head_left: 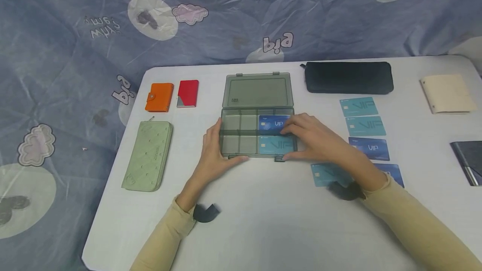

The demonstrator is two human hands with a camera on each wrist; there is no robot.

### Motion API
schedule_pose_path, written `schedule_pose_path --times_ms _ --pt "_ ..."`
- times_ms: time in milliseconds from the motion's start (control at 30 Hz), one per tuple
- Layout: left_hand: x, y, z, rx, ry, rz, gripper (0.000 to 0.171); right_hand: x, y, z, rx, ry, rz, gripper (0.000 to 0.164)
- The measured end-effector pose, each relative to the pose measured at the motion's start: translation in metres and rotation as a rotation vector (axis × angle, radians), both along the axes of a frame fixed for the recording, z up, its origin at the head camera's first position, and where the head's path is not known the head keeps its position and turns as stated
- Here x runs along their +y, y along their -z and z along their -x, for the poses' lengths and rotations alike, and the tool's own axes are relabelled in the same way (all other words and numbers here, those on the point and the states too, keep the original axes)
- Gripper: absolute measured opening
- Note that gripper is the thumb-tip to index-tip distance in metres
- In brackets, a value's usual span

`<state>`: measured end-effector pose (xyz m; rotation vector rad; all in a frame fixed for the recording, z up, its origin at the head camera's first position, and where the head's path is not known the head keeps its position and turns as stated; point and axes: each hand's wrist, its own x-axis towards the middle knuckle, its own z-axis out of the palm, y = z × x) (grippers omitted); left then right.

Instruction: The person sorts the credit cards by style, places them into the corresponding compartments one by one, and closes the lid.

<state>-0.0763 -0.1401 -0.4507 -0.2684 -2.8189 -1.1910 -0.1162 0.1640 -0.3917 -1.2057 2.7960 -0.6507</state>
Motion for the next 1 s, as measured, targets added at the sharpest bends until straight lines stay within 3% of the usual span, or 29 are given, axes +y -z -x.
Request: schedule_pose_path --times_ms 233,400,567,867,1000 --pt "0.002 0.001 0.000 0.002 0.008 0.005 0.118 0.038 -0.002 -0.013 -0.028 0.092 0.001 0.069" --pt "0.001 0.001 0.000 0.004 0.015 0.012 0.119 0.076 0.004 -0.032 -0.029 0.068 -0.109 0.073" --pt "-0.001 -0.001 0.000 0.012 0.013 0.002 0.118 0.093 0.011 -0.047 -0.018 0.050 -0.165 0.072" --pt "0.001 -0.001 0.000 -0.001 0.014 -0.011 0.118 0.094 0.017 -0.036 0.049 0.056 -0.131 0.058" --pt "0.001 0.000 0.000 0.000 0.012 -0.005 0.118 0.090 0.016 -0.032 0.029 0.087 -0.139 0.056"
